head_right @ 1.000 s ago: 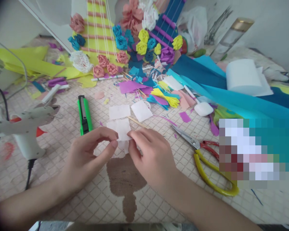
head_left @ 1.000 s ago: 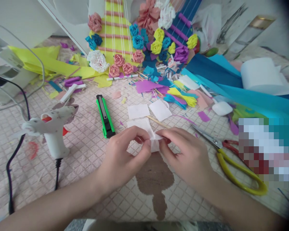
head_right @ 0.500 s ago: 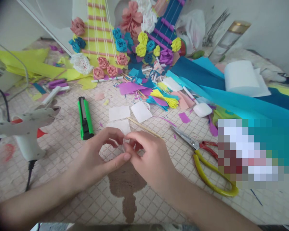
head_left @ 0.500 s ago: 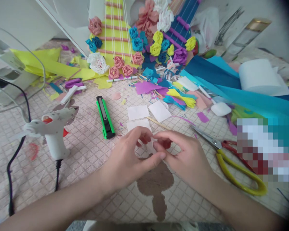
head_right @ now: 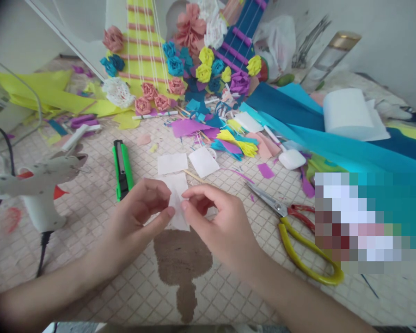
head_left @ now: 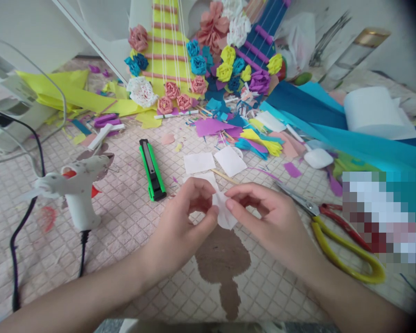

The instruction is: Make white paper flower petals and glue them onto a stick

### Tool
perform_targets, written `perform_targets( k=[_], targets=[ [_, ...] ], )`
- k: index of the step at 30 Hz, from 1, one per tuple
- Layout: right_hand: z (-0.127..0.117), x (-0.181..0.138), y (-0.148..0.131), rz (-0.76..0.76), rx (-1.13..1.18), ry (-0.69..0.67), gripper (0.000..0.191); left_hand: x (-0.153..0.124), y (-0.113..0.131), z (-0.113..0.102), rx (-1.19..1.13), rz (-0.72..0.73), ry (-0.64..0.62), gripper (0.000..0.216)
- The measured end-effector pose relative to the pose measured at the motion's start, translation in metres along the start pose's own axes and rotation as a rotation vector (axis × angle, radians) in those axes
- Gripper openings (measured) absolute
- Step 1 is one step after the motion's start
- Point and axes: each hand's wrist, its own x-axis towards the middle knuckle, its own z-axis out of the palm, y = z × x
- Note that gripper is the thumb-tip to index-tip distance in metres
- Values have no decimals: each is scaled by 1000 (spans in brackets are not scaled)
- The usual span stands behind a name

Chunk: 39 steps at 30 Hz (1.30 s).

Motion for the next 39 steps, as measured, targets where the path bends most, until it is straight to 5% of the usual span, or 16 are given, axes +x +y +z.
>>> perform_targets(
  k=[5, 16, 25, 39],
  targets=[
    [-2, 0, -2, -20, 13, 27, 10, 1, 1, -2, -91, -76, -6, 14],
    [0, -2, -1, -113, 1, 39, 12, 1, 8, -5, 102, -66, -217, 15],
    [-9, 4, -7, -24, 89, 4, 9, 3, 9, -3, -6, -161, 8, 9],
    [-14, 8, -1, 11, 220, 28, 11, 4, 8, -7, -263, -223, 25, 14]
  ],
)
